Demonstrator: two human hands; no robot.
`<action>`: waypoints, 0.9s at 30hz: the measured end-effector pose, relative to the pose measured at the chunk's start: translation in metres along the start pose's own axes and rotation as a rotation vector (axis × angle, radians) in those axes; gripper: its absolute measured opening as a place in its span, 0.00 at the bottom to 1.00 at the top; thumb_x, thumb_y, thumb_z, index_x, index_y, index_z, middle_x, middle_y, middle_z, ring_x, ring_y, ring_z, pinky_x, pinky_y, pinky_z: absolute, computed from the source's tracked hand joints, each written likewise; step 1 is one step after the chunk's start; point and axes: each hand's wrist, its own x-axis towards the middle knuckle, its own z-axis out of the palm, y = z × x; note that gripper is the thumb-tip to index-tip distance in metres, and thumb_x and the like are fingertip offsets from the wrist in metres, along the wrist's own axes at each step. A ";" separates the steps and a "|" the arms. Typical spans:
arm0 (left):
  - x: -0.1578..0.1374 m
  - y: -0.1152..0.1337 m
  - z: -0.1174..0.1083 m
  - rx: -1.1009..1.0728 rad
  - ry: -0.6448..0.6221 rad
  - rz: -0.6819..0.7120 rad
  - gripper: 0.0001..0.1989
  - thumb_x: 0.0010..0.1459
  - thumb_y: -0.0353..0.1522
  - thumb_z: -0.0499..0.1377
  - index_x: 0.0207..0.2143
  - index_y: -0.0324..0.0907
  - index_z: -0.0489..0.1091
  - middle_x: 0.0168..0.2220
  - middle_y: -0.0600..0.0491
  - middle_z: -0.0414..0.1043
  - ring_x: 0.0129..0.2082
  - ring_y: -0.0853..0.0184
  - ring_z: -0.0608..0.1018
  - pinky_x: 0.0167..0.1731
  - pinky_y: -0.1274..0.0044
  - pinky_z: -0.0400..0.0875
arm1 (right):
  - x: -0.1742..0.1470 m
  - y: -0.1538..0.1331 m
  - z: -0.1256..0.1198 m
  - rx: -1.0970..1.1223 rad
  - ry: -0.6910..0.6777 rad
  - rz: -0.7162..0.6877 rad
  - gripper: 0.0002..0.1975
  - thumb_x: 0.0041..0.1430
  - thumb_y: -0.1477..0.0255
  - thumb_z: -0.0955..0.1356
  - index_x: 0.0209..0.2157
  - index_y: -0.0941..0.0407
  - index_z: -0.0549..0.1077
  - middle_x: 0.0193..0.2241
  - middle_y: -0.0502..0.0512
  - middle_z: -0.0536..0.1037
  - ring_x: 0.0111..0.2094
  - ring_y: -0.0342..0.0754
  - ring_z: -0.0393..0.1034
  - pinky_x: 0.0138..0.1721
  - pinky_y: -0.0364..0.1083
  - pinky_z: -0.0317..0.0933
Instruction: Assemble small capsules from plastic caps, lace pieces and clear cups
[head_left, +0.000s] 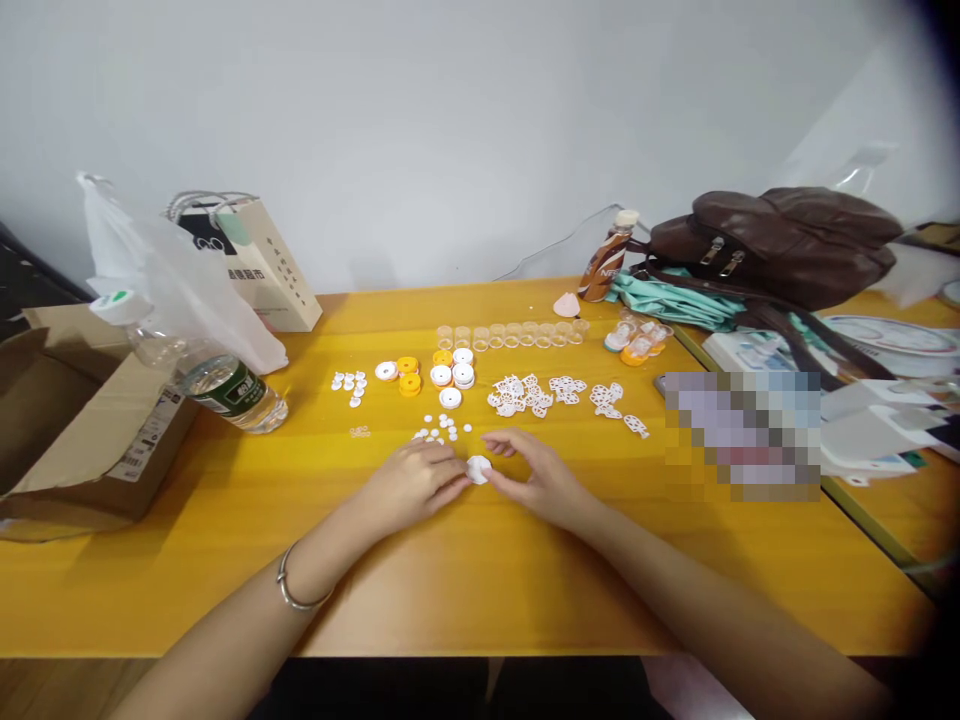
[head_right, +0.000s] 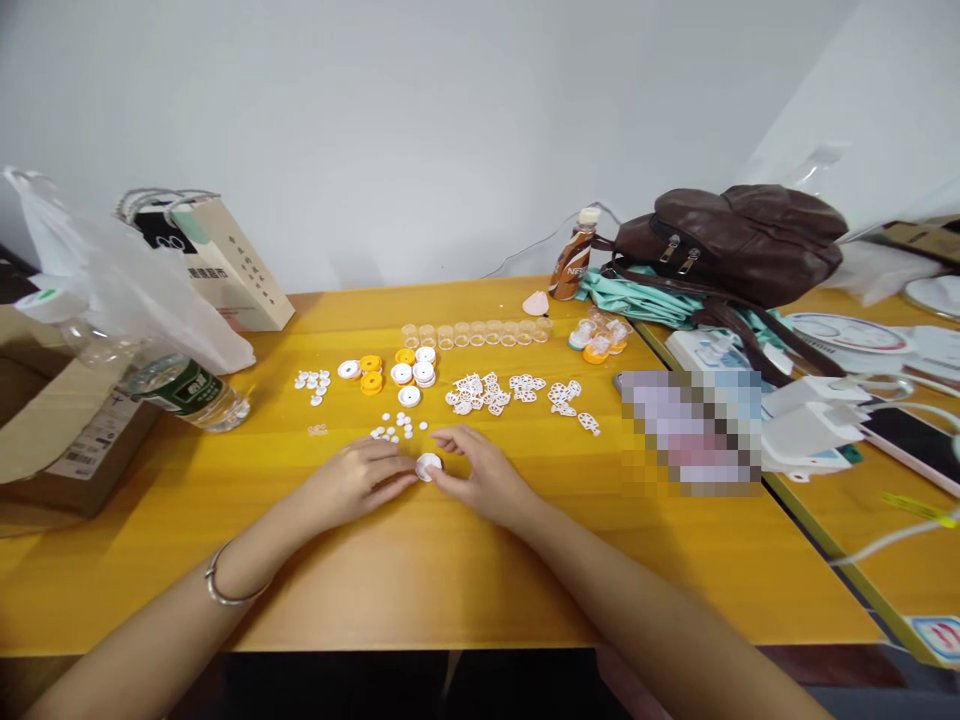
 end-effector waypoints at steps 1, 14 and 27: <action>0.000 0.000 0.002 -0.019 0.020 -0.022 0.13 0.62 0.33 0.48 0.37 0.39 0.71 0.29 0.50 0.70 0.30 0.68 0.73 0.33 0.75 0.68 | 0.002 0.002 0.000 0.010 0.023 0.021 0.11 0.54 0.70 0.66 0.41 0.56 0.67 0.33 0.54 0.73 0.35 0.46 0.69 0.38 0.47 0.66; 0.000 0.005 0.024 -0.073 0.166 -0.041 0.10 0.59 0.33 0.52 0.39 0.39 0.70 0.35 0.48 0.70 0.35 0.65 0.73 0.37 0.72 0.69 | 0.042 0.018 0.017 -0.207 0.025 -0.016 0.06 0.54 0.76 0.66 0.32 0.56 0.76 0.27 0.53 0.71 0.31 0.45 0.67 0.34 0.46 0.65; 0.008 0.007 0.031 -0.297 0.147 -0.176 0.11 0.55 0.35 0.57 0.40 0.40 0.67 0.38 0.48 0.67 0.39 0.64 0.70 0.40 0.71 0.66 | 0.019 0.013 -0.014 0.223 0.013 0.371 0.09 0.50 0.65 0.68 0.27 0.57 0.74 0.24 0.51 0.77 0.25 0.44 0.70 0.29 0.44 0.66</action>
